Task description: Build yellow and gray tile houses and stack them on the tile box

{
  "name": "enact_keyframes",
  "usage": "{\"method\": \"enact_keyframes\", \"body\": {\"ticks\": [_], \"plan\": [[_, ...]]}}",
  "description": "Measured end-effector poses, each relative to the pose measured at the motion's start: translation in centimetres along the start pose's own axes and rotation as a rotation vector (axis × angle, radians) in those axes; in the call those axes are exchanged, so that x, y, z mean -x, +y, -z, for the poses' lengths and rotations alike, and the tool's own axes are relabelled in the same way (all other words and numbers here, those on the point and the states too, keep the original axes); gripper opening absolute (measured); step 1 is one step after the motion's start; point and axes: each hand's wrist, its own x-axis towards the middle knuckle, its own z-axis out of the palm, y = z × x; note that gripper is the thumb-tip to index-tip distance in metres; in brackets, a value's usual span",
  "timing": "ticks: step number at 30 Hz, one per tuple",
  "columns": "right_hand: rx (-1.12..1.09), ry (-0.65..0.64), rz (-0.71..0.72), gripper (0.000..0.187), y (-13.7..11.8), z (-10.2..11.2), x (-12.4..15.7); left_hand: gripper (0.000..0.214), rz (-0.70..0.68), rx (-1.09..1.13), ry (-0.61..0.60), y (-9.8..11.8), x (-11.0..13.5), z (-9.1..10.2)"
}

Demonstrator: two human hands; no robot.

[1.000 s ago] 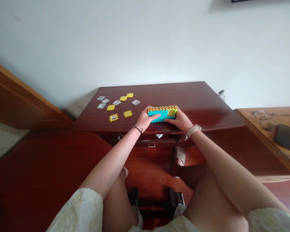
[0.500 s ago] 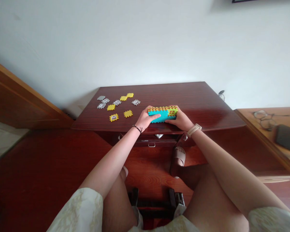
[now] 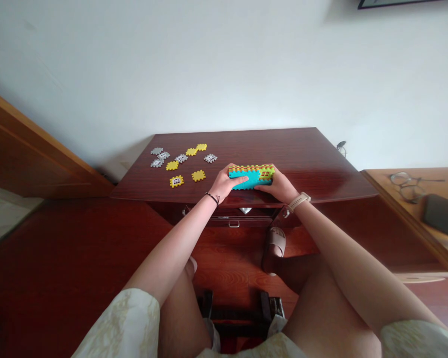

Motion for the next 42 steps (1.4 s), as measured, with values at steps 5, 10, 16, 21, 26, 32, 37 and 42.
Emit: {"method": "enact_keyframes", "body": {"ticks": [5,10,16,21,26,32,37,42], "plan": [[-0.048,-0.036,0.045,0.084,0.1,0.1,-0.2,0.056,0.003,0.057,-0.025,-0.3,-0.1,0.2],[-0.011,-0.080,0.026,0.107,0.4,0.6,-0.1,0.068,0.013,-0.002,-0.034,-0.5,-0.3,1.4],[0.022,-0.089,-0.010,0.108,0.4,0.8,0.0,0.057,-0.025,-0.177,-0.156,-0.2,-0.7,4.1],[0.015,-0.093,-0.013,0.107,0.3,0.6,0.0,0.051,-0.071,-0.327,-0.255,-0.3,-0.4,5.2],[0.011,-0.093,-0.007,0.102,0.1,0.5,0.1,0.055,-0.088,-0.423,-0.266,-0.9,0.2,4.4],[0.026,-0.058,-0.016,0.094,-0.1,0.4,0.1,0.055,-0.089,-0.485,-0.301,-1.3,0.2,4.1],[-0.042,-0.062,-0.064,0.085,-0.6,0.7,0.0,0.056,-0.078,-0.414,-0.261,-0.8,-0.1,4.2],[-0.351,-0.102,-0.151,0.083,-2.2,1.1,0.0,0.052,-0.008,-0.230,-0.269,0.7,-0.1,4.2]]}}
